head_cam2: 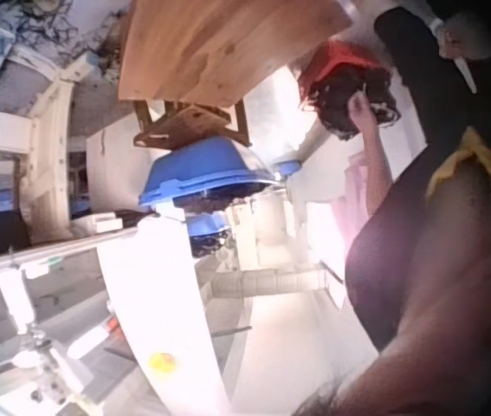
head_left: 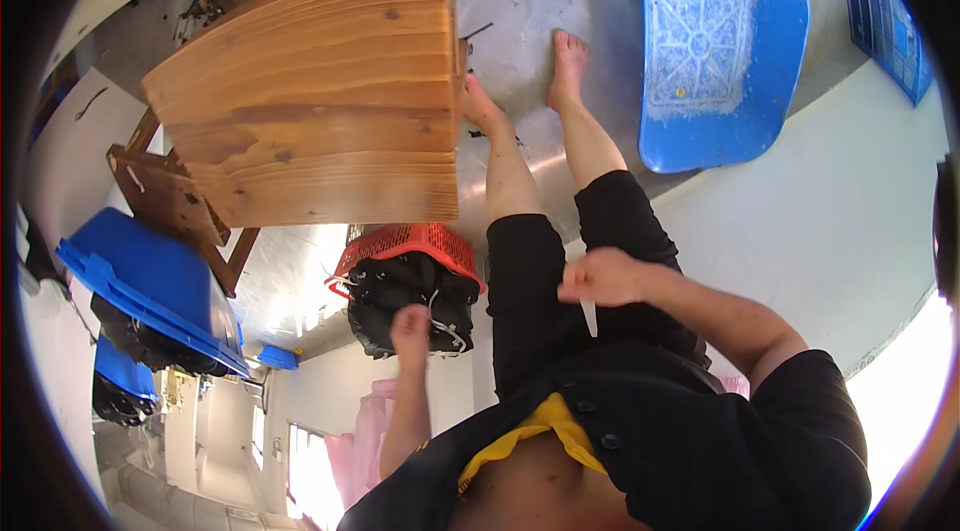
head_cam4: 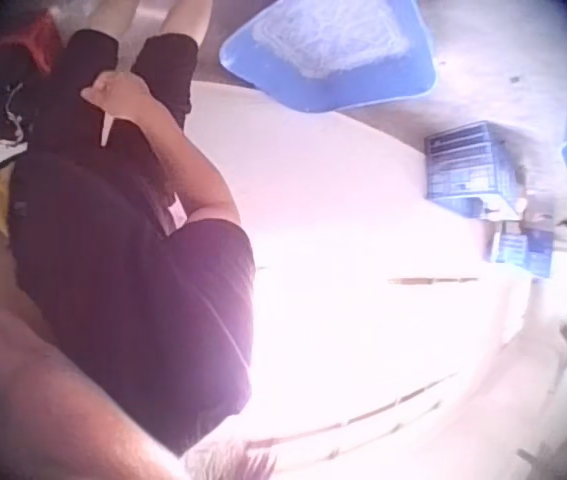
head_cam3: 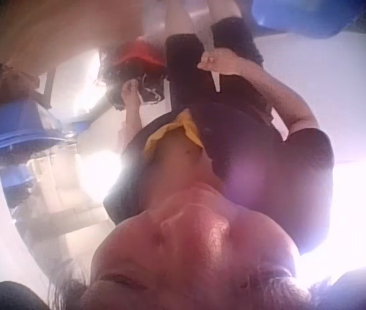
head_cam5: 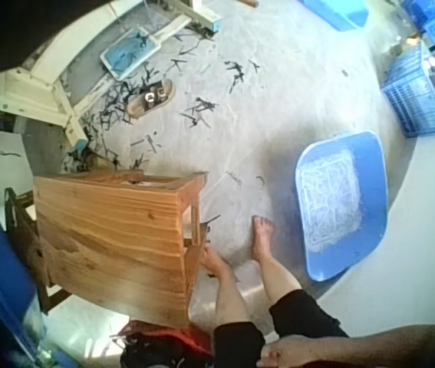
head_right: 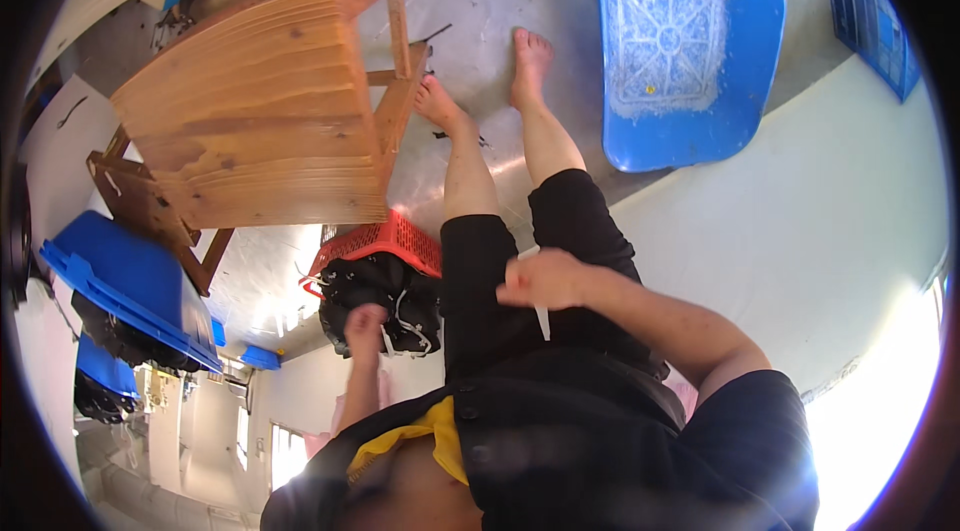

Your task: The person gathers black quilted garments with floral embroidery from a blue bin and the floor. They use white plastic straps to tie the garments into bundles, securing them with knots. The person then places the finished bundles into a red basket.

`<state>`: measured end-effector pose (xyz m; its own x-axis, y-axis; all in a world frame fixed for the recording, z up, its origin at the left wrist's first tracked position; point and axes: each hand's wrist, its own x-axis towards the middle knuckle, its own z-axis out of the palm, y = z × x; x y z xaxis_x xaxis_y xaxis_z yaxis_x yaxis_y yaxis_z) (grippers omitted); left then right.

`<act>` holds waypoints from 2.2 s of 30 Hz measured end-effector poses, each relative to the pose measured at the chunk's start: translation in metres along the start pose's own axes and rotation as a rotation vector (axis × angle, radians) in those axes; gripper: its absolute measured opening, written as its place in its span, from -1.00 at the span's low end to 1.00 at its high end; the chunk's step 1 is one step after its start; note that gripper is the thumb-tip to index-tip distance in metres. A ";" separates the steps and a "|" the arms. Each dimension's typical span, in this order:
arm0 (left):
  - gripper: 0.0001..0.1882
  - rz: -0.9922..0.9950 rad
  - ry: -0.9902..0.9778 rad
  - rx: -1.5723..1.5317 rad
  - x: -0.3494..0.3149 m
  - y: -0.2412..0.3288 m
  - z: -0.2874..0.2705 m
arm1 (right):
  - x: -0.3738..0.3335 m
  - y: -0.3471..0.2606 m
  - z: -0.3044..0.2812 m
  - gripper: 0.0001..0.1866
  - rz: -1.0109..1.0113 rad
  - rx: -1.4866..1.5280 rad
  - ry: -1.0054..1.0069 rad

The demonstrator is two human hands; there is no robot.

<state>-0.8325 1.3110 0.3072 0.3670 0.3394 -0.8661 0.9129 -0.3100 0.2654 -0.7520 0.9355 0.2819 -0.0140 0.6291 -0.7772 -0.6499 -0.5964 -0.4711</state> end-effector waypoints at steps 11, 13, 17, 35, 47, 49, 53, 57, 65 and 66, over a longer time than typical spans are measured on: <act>-0.33 0.397 0.845 -0.562 0.156 0.267 -0.018 | 0.092 -0.187 -0.151 -0.22 -0.631 0.799 0.928; -0.38 0.347 0.868 -0.682 0.138 0.290 0.007 | 0.099 -0.184 -0.161 -0.24 -0.688 0.815 0.919; -0.44 0.278 1.036 -0.521 0.151 0.266 0.014 | 0.094 -0.190 -0.168 -0.31 -0.714 0.699 0.916; -0.60 0.023 1.241 -0.189 0.134 0.287 0.006 | 0.028 -0.237 -0.252 -0.36 0.056 -0.652 0.083; -0.55 -0.573 1.422 -0.018 0.142 0.401 0.060 | -0.101 -0.635 -0.339 -0.74 -1.432 -1.330 0.772; -0.56 -0.515 1.282 -0.053 0.139 0.455 0.077 | -0.105 -0.710 -0.360 -0.68 -1.490 -1.412 0.856; -0.54 -0.469 1.220 -0.140 0.138 0.489 0.065 | -0.095 -0.788 -0.422 -0.62 -1.288 -1.525 1.099; -0.54 -0.508 1.188 -0.166 0.130 0.482 0.063 | -0.078 -0.799 -0.422 -0.66 -1.139 -1.518 1.029; -0.48 -0.488 1.201 -0.190 0.135 0.472 0.061 | -0.070 -0.799 -0.437 -0.57 -1.138 -1.551 1.082; -0.48 -0.495 1.187 -0.211 0.135 0.472 0.060 | -0.072 -0.800 -0.441 -0.58 -1.100 -1.568 1.086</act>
<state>-0.3625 1.1572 0.2903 -0.1803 0.9834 -0.0189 0.9664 0.1807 0.1828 0.1037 1.1473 0.5307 0.4951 0.7932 0.3545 0.8687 -0.4584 -0.1876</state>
